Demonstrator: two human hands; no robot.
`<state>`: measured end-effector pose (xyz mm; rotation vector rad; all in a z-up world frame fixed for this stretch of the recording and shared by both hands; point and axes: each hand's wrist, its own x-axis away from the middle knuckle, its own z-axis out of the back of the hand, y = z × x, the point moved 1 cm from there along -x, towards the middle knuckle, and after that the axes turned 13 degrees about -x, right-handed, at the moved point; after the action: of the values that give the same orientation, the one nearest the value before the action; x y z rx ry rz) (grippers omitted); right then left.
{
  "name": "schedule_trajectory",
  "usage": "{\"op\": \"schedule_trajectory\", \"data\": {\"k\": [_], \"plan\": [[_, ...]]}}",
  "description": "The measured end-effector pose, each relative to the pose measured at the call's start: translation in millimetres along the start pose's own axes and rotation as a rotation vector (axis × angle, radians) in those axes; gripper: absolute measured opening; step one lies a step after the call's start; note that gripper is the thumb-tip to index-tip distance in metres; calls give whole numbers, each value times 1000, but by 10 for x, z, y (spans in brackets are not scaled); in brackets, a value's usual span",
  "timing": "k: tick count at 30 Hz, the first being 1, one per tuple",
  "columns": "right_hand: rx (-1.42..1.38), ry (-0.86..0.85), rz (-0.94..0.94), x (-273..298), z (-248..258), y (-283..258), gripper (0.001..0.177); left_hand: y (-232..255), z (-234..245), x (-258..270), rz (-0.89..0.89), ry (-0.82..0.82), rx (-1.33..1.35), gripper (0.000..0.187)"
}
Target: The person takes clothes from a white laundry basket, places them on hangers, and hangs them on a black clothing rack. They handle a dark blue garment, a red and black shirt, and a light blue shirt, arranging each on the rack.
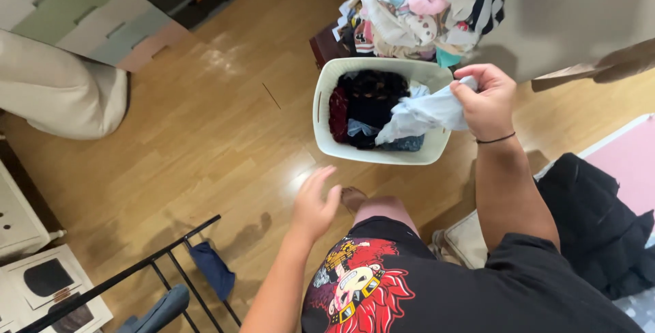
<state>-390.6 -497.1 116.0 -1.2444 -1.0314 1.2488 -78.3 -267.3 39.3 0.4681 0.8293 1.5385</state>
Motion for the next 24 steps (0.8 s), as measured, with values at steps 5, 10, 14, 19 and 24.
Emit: {"op": "schedule_trajectory", "data": {"k": [5,10,14,19,24], "plan": [[-2,63,204,120,5,-487,23,162,-185,-277,-123,-105,58,36],[-78,161,319,-21,306,-560,24,203,-171,-223,-108,-221,55,36],[-225,185,492,-53,399,-950,25,86,-238,-245,-91,-262,30,35],[-244,211,626,-56,465,-1499,25,155,-215,-327,-73,-268,24,35],[-618,288,462,-140,486,-1935,12,231,-217,-391,-133,-288,50,35]]}}
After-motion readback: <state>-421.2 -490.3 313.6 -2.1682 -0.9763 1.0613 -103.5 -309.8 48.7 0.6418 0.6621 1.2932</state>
